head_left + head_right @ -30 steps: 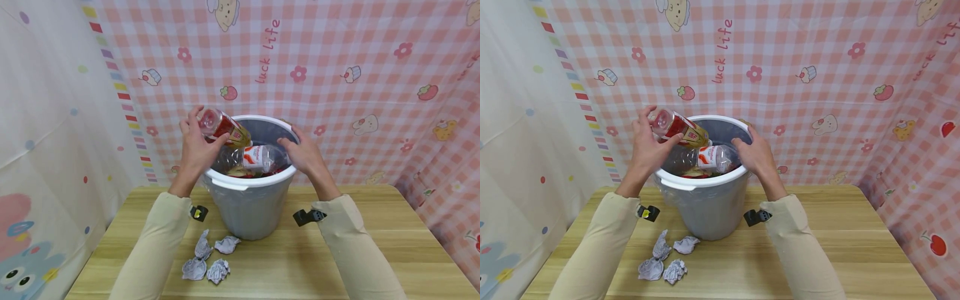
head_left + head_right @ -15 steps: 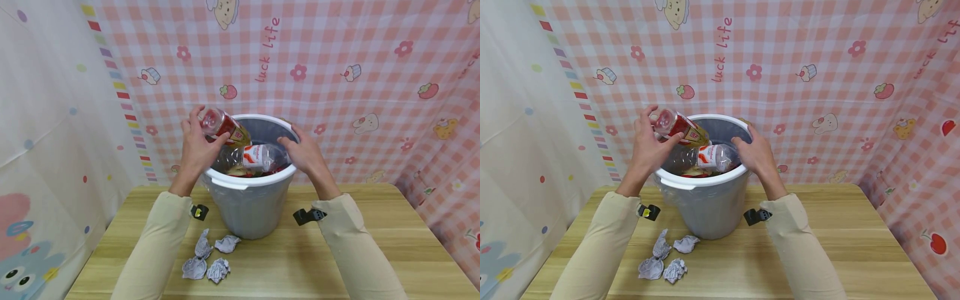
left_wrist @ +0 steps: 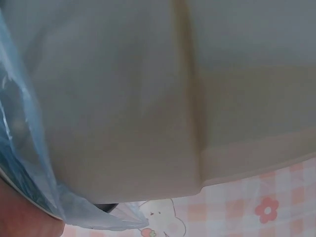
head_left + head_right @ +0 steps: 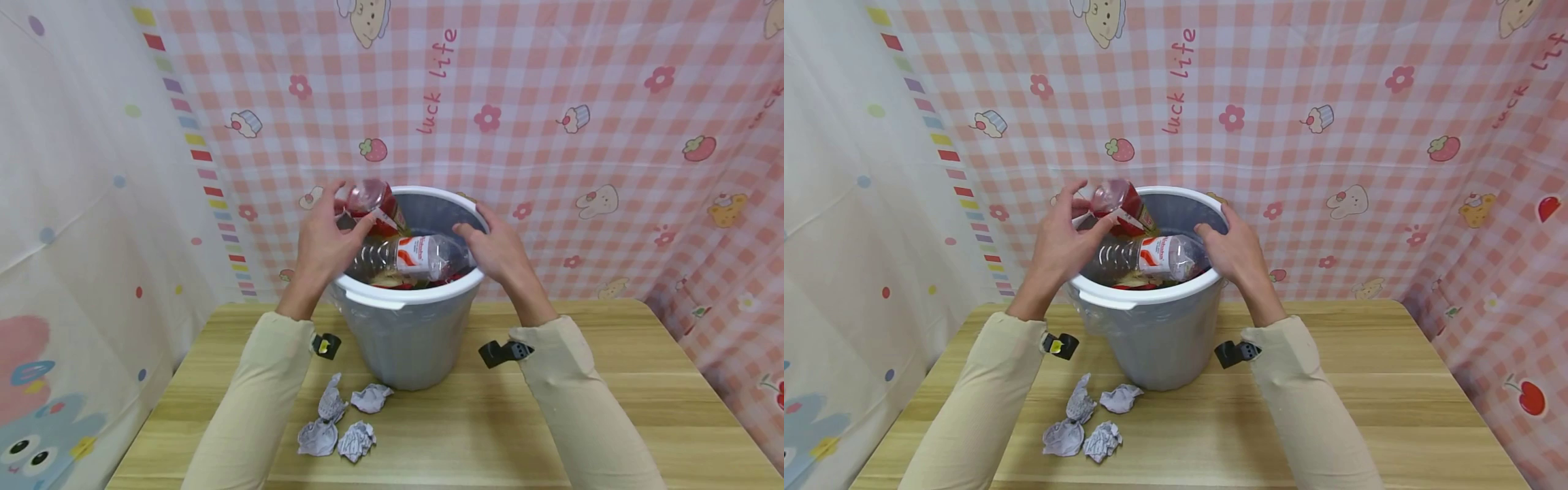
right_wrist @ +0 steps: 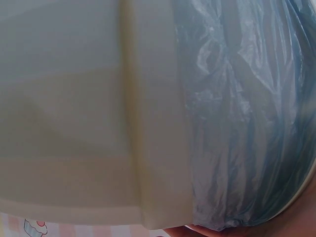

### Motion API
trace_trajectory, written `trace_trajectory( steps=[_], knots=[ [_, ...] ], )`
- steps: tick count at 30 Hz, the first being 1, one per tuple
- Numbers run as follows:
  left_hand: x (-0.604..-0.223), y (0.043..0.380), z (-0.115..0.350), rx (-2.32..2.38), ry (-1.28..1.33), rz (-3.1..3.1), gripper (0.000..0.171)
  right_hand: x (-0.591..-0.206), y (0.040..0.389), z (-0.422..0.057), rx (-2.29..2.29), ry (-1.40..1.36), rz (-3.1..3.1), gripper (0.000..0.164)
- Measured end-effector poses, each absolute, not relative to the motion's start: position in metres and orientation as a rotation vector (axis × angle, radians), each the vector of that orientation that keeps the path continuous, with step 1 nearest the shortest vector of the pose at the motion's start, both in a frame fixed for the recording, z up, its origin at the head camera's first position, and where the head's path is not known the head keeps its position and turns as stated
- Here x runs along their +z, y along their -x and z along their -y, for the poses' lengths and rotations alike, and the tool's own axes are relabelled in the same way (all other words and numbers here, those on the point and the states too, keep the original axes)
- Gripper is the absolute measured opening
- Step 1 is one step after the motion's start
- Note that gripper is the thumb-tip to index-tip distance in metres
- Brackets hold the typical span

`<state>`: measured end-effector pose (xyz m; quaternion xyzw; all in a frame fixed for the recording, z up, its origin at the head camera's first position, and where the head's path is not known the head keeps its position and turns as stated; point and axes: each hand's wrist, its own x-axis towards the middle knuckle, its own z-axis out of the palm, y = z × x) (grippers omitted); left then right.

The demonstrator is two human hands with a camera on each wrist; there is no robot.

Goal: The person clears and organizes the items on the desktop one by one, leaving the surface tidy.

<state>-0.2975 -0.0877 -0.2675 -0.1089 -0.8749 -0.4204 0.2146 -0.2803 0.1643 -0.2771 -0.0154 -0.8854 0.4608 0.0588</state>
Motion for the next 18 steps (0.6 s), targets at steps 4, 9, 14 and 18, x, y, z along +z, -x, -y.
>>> trace_trajectory(
  steps=[4, 9, 14, 18],
  knots=[
    [-0.2667, 0.2972, 0.0878, -1.106, 0.330, 2.497, 0.067, -0.2775, 0.2804, -0.1648, 1.411, 0.056, 2.679, 0.068],
    [-0.2651, 0.2954, 0.0874, -1.023, 0.356, 2.613, 0.073, -0.2779, 0.2799, -0.1649, 1.415, 0.067, 2.680, 0.070],
    [-0.2641, 0.2956, 0.0880, -0.899, 0.411, 2.696, 0.074, -0.2780, 0.2797, -0.1648, 1.420, 0.071, 2.680, 0.070],
    [-0.2631, 0.2970, 0.0892, -0.838, 0.474, 2.716, 0.074, -0.2778, 0.2800, -0.1646, 1.415, 0.069, 2.680, 0.070]
  ],
)
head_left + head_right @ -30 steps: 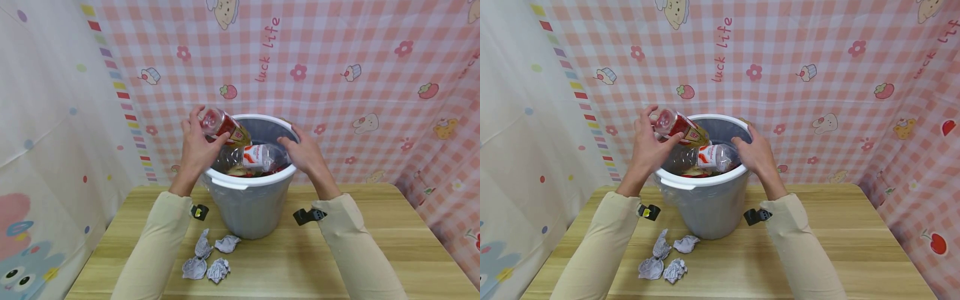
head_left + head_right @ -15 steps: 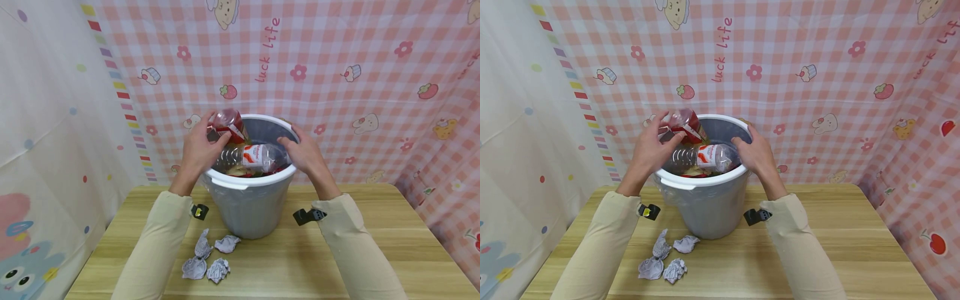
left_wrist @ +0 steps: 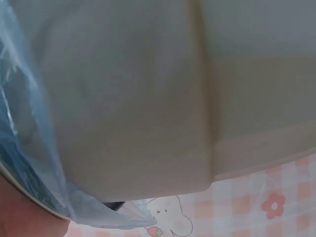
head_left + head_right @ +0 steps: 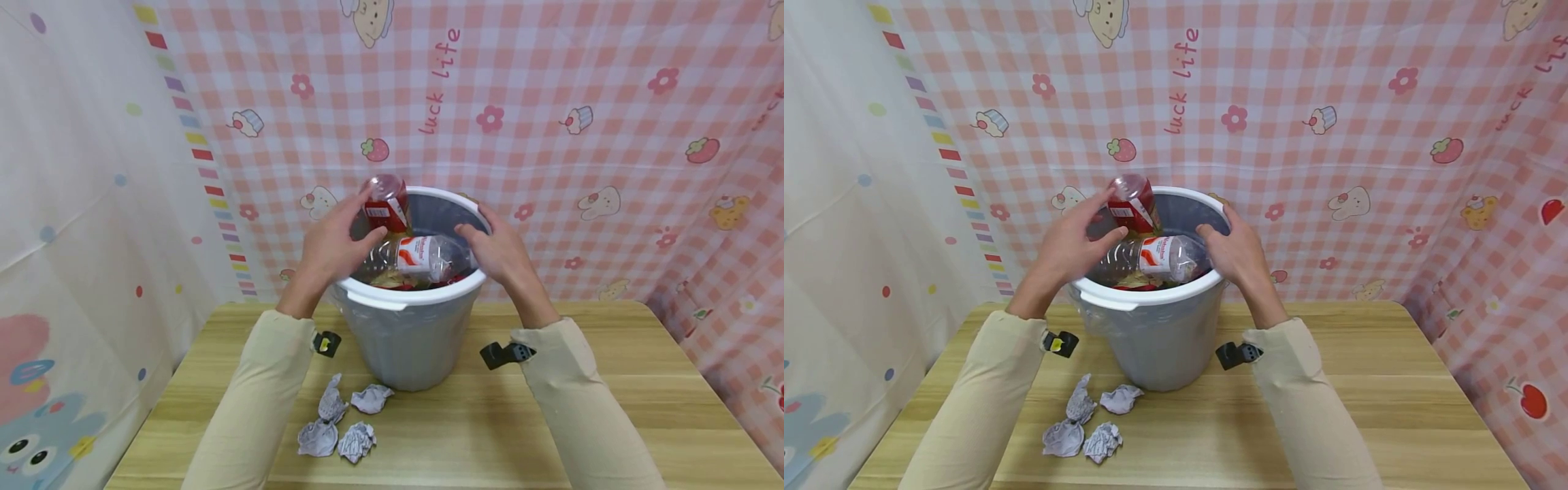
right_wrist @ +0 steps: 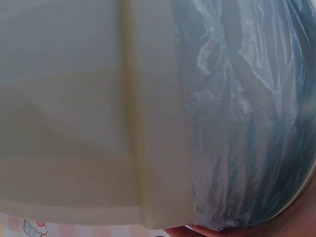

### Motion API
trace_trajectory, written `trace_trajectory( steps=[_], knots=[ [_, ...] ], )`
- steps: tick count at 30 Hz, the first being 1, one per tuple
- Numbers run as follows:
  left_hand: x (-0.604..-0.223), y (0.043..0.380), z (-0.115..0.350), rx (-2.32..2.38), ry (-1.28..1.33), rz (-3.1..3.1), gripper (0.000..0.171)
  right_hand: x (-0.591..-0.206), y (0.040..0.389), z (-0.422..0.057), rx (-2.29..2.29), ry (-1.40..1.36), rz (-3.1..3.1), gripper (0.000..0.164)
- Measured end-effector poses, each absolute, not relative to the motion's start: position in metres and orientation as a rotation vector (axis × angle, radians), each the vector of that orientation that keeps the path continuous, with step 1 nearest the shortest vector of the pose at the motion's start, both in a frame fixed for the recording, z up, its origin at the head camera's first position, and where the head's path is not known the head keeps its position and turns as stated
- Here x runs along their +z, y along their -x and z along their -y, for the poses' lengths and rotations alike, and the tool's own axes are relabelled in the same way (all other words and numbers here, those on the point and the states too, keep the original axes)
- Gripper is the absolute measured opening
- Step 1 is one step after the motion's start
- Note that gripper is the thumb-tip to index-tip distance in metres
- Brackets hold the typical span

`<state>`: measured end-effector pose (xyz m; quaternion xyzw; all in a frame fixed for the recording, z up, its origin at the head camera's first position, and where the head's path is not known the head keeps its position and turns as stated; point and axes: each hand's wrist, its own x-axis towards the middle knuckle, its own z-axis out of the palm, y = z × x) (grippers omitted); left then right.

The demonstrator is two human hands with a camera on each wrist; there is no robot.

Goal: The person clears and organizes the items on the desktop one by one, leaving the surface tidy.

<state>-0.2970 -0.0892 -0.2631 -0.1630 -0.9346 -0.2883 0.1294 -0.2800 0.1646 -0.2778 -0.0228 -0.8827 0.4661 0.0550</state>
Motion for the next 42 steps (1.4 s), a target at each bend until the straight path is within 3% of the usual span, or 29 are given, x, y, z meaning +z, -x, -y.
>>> trace_trajectory(
  steps=[11, 27, 42],
  knots=[
    [-0.2583, 0.2984, 0.0885, -0.595, 0.610, 2.826, 0.058, -0.2755, 0.2795, -0.1658, 1.415, 0.069, 2.682, 0.072],
    [-0.2586, 0.2996, 0.0882, -0.492, 0.656, 2.944, 0.056, -0.2770, 0.2796, -0.1646, 1.428, 0.069, 2.681, 0.072],
    [-0.2615, 0.2986, 0.0896, -0.744, 0.604, 2.804, 0.051, -0.2766, 0.2797, -0.1651, 1.419, 0.078, 2.691, 0.073]
  ],
)
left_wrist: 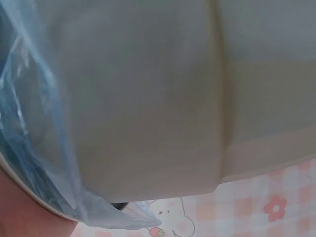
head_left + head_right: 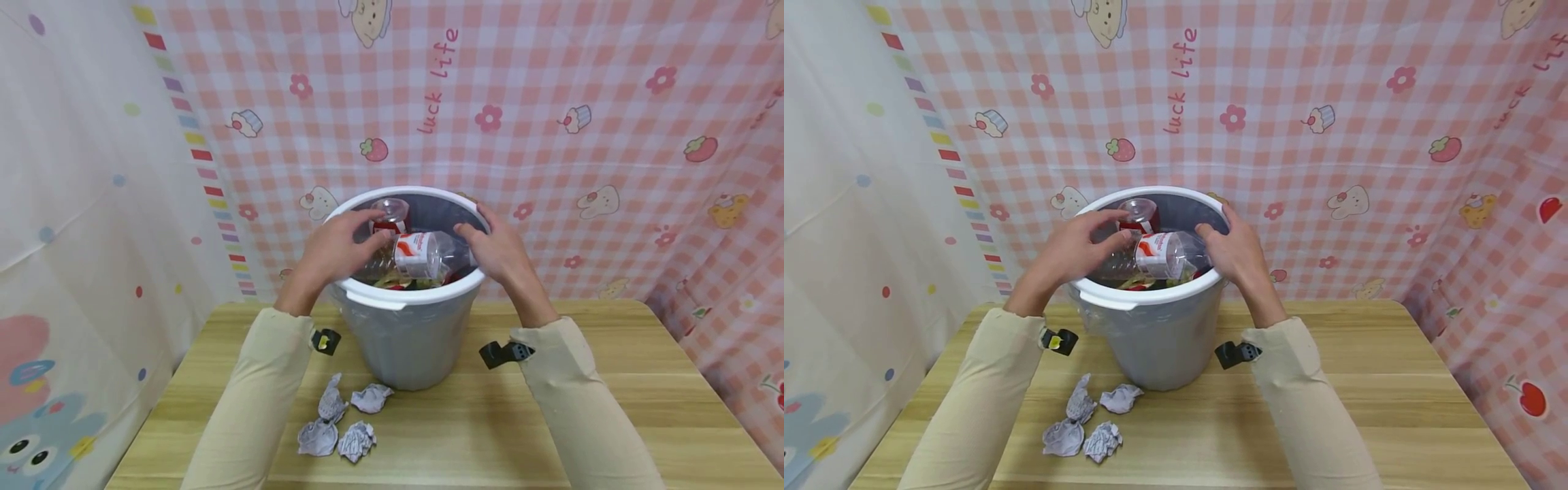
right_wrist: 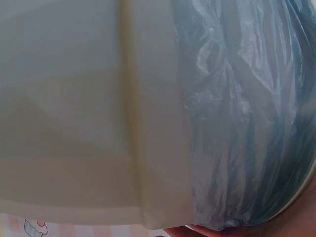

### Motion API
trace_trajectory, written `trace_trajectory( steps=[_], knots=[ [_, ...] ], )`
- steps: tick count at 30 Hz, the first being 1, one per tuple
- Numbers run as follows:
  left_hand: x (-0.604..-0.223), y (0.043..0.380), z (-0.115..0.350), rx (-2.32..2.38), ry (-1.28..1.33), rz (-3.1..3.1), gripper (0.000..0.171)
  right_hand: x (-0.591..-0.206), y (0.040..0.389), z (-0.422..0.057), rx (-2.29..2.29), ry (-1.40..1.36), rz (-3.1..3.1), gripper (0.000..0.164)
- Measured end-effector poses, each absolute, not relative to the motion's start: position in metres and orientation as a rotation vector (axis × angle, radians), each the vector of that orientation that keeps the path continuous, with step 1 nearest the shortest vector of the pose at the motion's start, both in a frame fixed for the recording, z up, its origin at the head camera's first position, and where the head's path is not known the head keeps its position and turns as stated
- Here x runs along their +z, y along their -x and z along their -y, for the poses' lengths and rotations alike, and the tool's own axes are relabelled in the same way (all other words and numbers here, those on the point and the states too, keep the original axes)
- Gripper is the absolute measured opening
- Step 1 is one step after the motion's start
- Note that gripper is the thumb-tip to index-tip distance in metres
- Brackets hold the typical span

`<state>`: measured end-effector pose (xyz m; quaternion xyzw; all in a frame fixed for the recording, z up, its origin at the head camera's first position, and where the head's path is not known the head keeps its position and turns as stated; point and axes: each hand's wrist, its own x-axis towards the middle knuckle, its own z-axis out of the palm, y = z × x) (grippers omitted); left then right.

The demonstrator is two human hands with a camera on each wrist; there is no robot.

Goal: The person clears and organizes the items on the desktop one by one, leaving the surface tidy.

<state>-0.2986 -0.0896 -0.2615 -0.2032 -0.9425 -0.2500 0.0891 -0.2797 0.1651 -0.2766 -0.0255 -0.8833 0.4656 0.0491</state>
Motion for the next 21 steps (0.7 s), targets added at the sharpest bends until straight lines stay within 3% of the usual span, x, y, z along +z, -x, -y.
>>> trace_trajectory(
  steps=[11, 21],
  knots=[
    [-0.266, 0.292, 0.096, -1.190, 0.586, 2.588, 0.043, -0.276, 0.278, -0.165, 1.408, 0.069, 2.703, 0.073],
    [-0.268, 0.278, 0.109, -1.284, 0.639, 2.447, 0.040, -0.275, 0.279, -0.166, 1.381, 0.058, 2.708, 0.072]
  ],
)
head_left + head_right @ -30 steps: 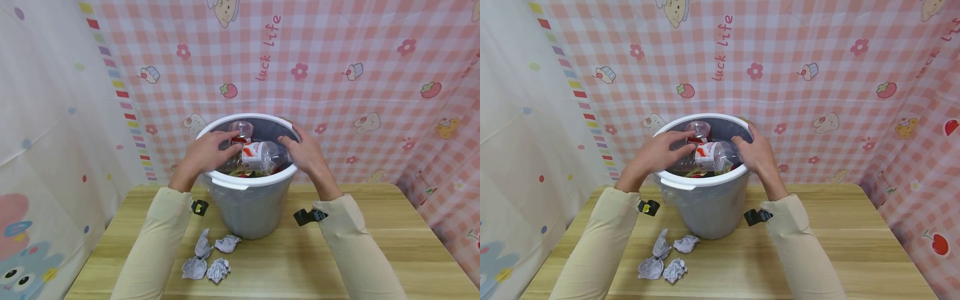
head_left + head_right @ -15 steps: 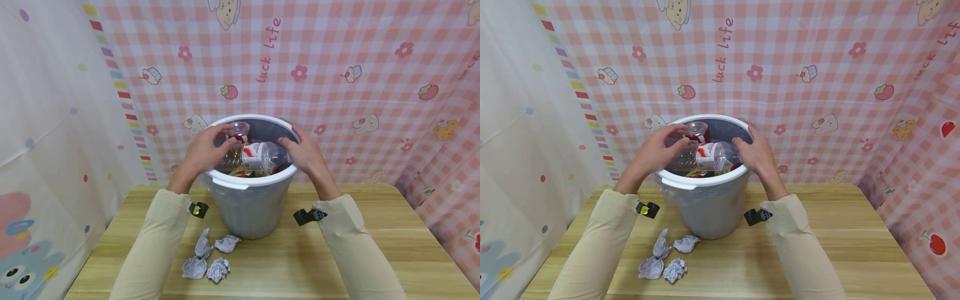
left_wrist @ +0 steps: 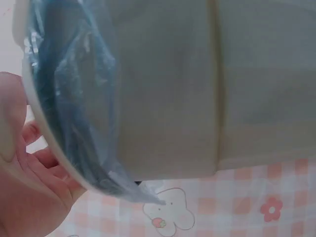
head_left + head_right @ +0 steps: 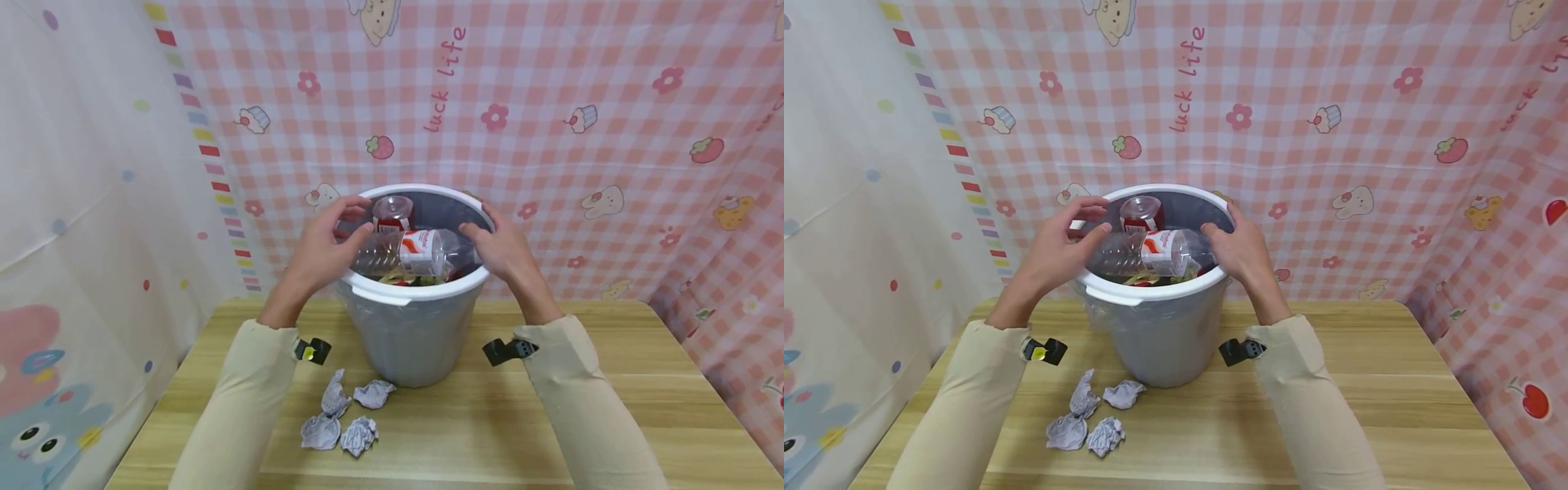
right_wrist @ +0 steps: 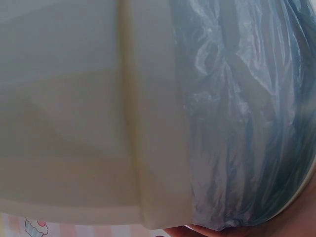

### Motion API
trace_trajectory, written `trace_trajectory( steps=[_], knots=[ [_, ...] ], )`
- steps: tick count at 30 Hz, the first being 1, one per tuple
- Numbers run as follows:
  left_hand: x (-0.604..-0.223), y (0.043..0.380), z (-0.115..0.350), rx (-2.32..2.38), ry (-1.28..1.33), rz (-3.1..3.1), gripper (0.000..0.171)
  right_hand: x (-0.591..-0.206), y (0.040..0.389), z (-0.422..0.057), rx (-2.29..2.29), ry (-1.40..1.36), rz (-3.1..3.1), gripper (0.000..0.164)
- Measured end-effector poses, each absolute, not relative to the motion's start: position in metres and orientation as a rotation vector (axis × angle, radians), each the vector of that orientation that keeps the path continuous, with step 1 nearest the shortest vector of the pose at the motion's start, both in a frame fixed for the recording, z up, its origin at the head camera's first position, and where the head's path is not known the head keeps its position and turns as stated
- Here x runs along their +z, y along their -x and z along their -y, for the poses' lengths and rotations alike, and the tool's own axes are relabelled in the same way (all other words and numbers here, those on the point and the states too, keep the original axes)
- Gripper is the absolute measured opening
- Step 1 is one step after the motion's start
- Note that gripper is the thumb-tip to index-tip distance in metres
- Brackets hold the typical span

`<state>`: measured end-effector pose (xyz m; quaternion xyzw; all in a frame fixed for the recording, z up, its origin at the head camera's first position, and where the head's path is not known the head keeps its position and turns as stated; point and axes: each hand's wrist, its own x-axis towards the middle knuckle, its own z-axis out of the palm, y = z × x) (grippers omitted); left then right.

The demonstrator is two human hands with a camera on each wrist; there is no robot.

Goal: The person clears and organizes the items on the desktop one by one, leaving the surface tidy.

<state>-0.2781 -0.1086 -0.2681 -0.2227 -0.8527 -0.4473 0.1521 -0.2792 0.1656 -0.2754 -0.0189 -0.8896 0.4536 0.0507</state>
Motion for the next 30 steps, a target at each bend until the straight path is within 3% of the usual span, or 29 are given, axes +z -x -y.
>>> trace_trajectory(
  steps=[16, 30],
  knots=[
    [-0.271, 0.250, 0.136, -1.317, 0.644, 2.290, 0.032, -0.276, 0.278, -0.165, 1.380, 0.040, 2.691, 0.072],
    [-0.299, 0.229, 0.166, -1.317, 0.519, 2.289, 0.033, -0.277, 0.280, -0.166, 1.392, 0.026, 2.674, 0.070]
  ],
)
